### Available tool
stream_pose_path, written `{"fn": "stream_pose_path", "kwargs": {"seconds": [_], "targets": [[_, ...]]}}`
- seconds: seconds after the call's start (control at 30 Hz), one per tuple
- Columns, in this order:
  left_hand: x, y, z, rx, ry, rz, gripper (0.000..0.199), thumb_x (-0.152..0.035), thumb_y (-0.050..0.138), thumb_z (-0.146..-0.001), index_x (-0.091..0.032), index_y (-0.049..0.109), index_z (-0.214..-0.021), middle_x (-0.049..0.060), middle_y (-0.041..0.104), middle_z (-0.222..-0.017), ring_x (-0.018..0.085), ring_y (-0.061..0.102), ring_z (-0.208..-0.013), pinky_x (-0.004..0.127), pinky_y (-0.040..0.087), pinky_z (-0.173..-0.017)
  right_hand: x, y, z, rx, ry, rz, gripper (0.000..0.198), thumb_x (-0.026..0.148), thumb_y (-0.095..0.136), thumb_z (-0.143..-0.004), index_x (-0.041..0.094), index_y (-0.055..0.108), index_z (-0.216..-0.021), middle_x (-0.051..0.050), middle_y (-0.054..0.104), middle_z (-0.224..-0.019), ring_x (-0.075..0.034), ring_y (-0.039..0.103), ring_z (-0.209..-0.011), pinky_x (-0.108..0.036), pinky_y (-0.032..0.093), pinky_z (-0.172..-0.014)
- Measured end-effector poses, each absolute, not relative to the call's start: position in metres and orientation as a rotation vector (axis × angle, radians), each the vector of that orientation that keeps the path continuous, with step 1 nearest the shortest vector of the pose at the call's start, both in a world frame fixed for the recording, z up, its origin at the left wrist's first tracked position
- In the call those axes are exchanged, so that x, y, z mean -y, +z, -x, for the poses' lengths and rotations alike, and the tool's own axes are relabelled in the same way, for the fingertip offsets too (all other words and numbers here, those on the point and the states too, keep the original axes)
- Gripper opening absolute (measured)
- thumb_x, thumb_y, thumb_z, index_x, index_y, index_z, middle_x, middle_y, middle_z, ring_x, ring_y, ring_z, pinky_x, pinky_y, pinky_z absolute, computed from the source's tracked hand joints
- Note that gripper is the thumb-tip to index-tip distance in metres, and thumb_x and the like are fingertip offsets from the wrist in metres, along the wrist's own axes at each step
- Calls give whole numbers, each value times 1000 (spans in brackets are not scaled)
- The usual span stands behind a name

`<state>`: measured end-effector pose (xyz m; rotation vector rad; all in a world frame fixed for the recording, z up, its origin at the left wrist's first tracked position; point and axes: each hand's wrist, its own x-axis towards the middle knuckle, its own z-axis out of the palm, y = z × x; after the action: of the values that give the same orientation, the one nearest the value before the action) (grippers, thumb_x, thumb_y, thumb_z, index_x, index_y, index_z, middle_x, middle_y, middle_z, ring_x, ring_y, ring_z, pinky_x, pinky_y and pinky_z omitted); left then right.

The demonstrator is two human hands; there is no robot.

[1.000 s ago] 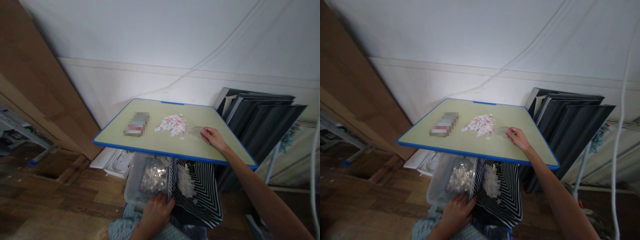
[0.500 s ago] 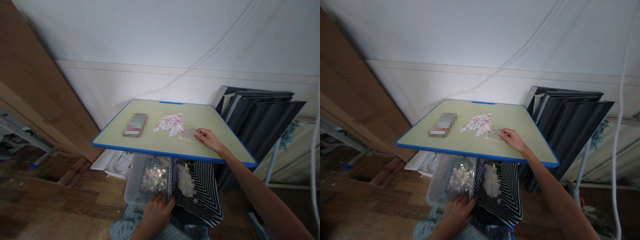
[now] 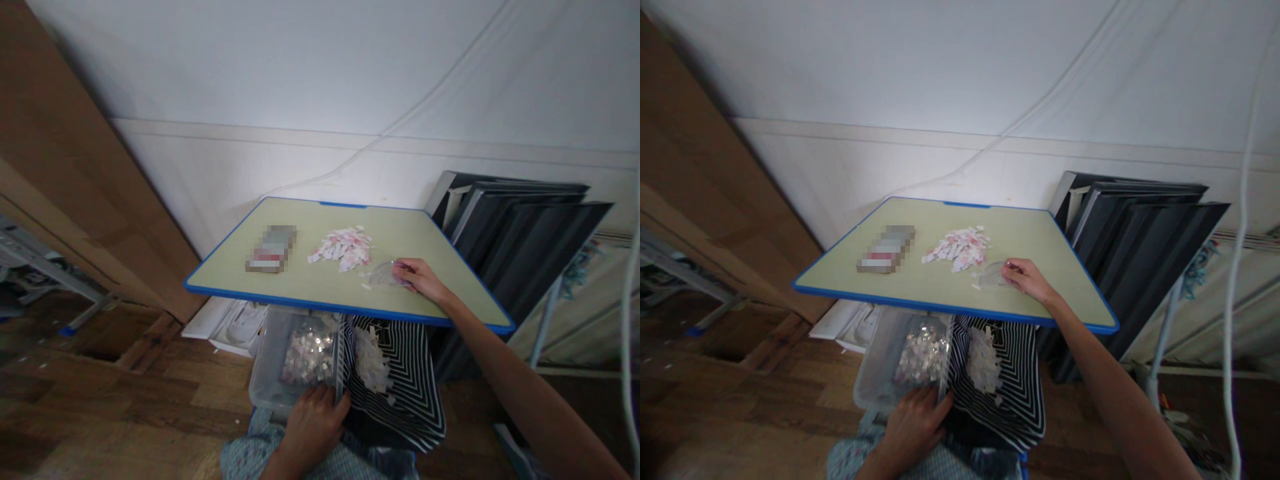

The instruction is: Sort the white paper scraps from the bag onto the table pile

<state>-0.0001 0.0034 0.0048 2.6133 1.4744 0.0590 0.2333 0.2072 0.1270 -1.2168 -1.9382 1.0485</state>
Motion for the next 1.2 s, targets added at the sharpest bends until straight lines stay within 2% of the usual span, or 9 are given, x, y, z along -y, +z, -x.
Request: {"fn": "stream_pose_path", "kwargs": {"seconds": [0.17,0.3,0.47,0.83,0.93,1.07,1.2], "targets": [[-3,2,0,-1463,69,-2623,40,-18,55,-77,-20,45,-116,9,57,-94,24,53,-86,36,45,-73,-206,126,-235,1932,1143,1204,34,45,55,-69,16,44,-54,6,38,-43,-4,30,-32,-21,19,-32],[-3,0,1,-1468,67,-2618,41,-19,55,-77,-20,44,-117,9,57,-97,24,52,-88,36,45,-74,-205,126,-236,1939,1148,1183,34,45,55,-69,16,45,-54,5,40,-44,-5,34,-35,-21,24,-35],[-3,1,1,-1472,74,-2612,40,-19,55,-77,-20,45,-115,8,57,-94,24,53,-88,36,44,-75,-202,129,-239,2002,1285,1160,36,46,57,-65,16,45,-49,4,40,-42,-6,35,-37,-23,23,-38],[-4,-1,1,-1471,66,-2633,40,-19,55,-76,-20,45,-115,8,58,-92,24,53,-86,36,46,-72,-199,132,-240,2066,1230,1158,37,49,56,-66,16,48,-48,2,43,-44,-7,35,-41,-24,24,-42],[-4,0,0,-1488,59,-2632,40,-18,55,-77,-20,45,-115,8,58,-92,24,54,-86,36,46,-72,-200,129,-239,1973,1114,1203,37,49,53,-68,16,47,-51,2,42,-44,-7,35,-41,-23,24,-42],[-4,2,0,-1475,53,-2636,39,-17,54,-77,-20,46,-115,8,58,-92,24,54,-85,35,46,-71,-204,125,-237,1842,770,1312,37,49,50,-69,16,48,-53,3,40,-42,-7,34,-41,-23,25,-42],[-3,2,0,-1465,57,-2642,39,-18,54,-77,-20,45,-115,8,57,-93,24,53,-86,36,45,-72,-206,123,-235,1918,597,1361,35,46,49,-69,15,52,-54,3,38,-43,-8,33,-42,-23,24,-42]]}}
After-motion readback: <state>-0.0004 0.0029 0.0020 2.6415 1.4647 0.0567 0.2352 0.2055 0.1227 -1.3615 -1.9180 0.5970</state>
